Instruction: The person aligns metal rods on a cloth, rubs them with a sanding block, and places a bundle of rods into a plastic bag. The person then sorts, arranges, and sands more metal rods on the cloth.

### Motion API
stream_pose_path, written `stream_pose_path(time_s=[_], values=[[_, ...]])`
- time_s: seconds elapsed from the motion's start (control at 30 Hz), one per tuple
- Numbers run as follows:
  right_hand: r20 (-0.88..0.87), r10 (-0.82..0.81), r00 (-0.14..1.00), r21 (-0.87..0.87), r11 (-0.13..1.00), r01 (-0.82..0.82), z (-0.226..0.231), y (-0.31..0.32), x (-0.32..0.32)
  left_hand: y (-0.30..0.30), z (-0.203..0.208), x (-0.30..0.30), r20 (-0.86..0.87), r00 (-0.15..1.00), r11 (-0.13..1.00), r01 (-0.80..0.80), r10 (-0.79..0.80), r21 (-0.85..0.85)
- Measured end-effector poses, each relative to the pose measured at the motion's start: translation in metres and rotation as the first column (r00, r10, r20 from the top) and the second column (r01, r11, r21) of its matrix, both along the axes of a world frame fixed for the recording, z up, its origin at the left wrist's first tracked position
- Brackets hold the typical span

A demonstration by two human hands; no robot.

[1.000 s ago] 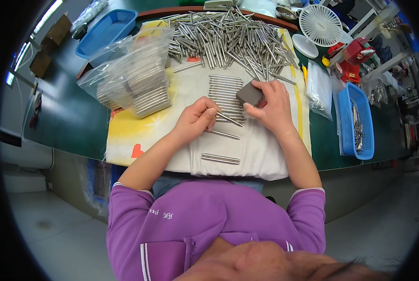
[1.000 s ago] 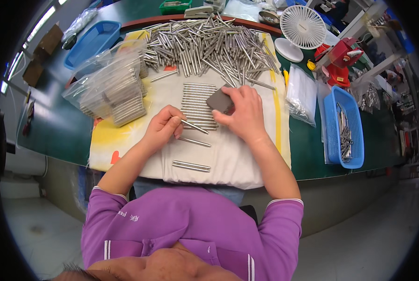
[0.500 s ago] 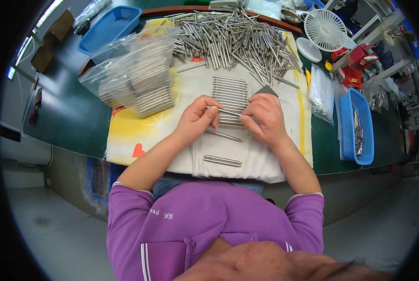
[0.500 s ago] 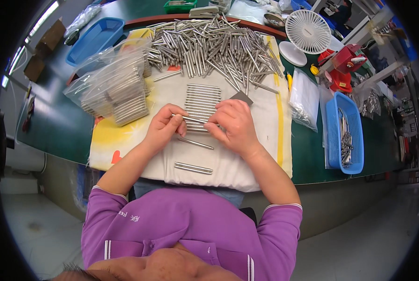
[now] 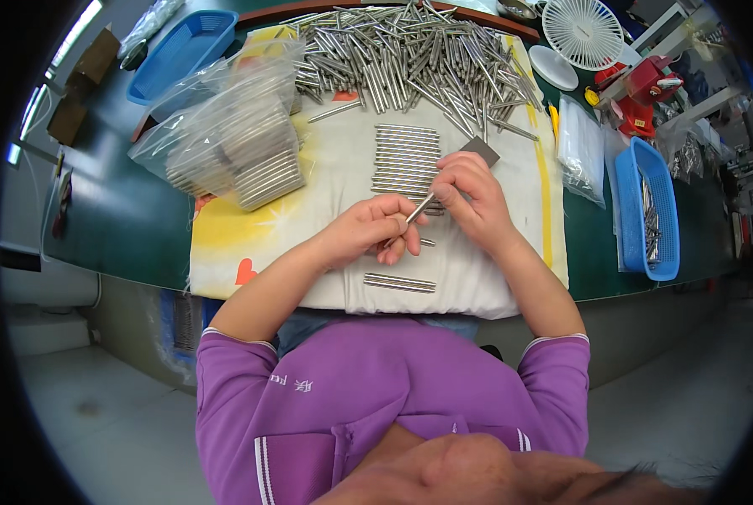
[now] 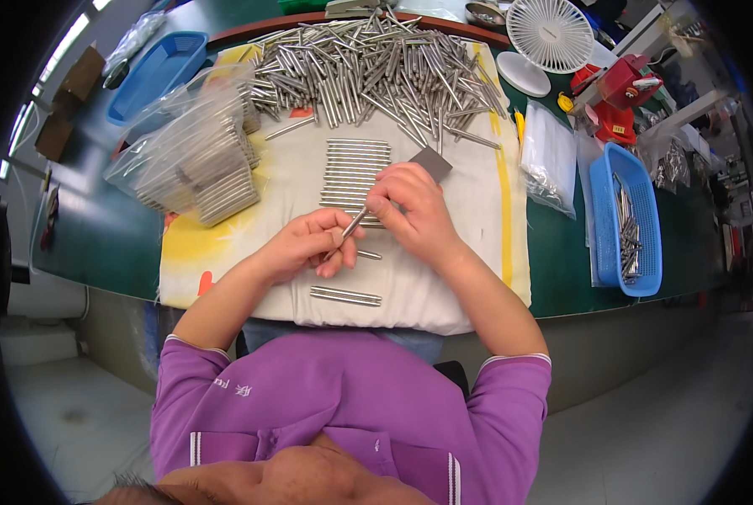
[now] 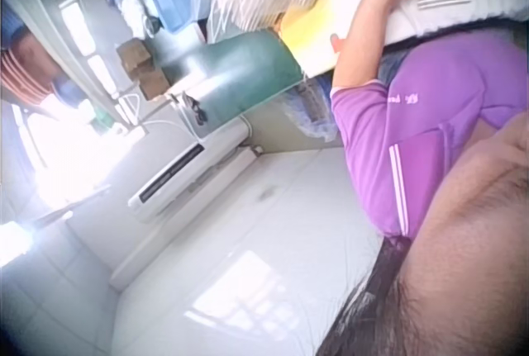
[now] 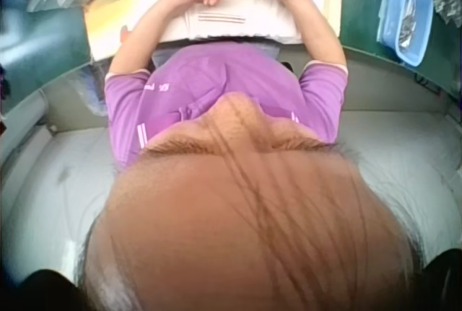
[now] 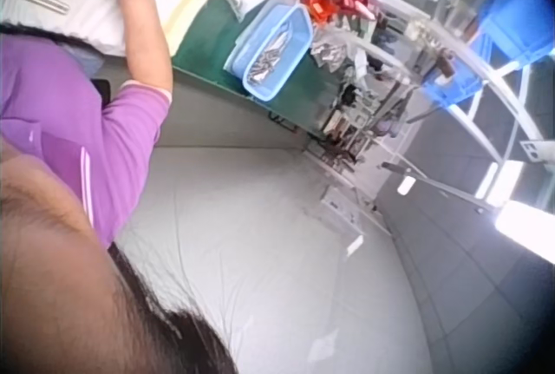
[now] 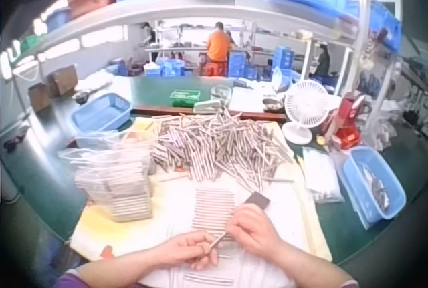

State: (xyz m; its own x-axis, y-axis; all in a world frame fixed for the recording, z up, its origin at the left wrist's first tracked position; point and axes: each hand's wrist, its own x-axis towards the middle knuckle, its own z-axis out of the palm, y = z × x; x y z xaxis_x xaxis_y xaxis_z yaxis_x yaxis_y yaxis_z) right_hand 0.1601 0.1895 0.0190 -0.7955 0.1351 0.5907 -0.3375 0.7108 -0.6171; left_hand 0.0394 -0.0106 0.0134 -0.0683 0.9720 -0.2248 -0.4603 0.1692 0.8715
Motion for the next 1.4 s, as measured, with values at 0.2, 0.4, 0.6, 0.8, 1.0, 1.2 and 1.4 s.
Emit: stream_pose_path(time_s=[0.2,0.4,0.6,0.8,1.0,1.2,1.4], values=[[0.043,0.020,0.999,-0.050,0.999,-0.018,-0.006,-0.004,-0.002,0.000,-0.003,0.001,0.114,0.989,0.996,0.089,-0.092,0.025],[0.093,0.046,0.995,-0.058,0.997,-0.040,-0.007,-0.003,-0.002,0.000,-0.003,0.002,0.144,0.983,0.993,0.112,-0.115,0.025],[0.089,0.063,0.994,-0.031,0.998,-0.060,-0.006,-0.005,-0.002,0.001,-0.006,0.004,0.137,0.985,0.995,0.100,-0.102,0.023],[0.043,0.051,0.998,-0.048,0.998,-0.049,-0.006,-0.008,-0.002,0.001,-0.010,0.004,0.118,0.987,0.994,0.107,-0.109,0.021],[0.056,0.077,0.995,-0.062,0.995,-0.074,-0.007,-0.004,-0.002,0.001,-0.008,0.003,0.130,0.984,0.992,0.115,-0.122,0.059],[0.071,0.081,0.994,-0.091,0.993,-0.075,-0.006,-0.002,-0.002,0.001,-0.001,0.003,0.090,0.988,0.991,0.118,-0.123,0.066],[0.122,0.029,0.992,-0.012,1.000,-0.028,-0.002,0.003,0.003,-0.005,0.004,-0.003,-0.104,0.992,0.997,-0.075,0.075,0.001]])
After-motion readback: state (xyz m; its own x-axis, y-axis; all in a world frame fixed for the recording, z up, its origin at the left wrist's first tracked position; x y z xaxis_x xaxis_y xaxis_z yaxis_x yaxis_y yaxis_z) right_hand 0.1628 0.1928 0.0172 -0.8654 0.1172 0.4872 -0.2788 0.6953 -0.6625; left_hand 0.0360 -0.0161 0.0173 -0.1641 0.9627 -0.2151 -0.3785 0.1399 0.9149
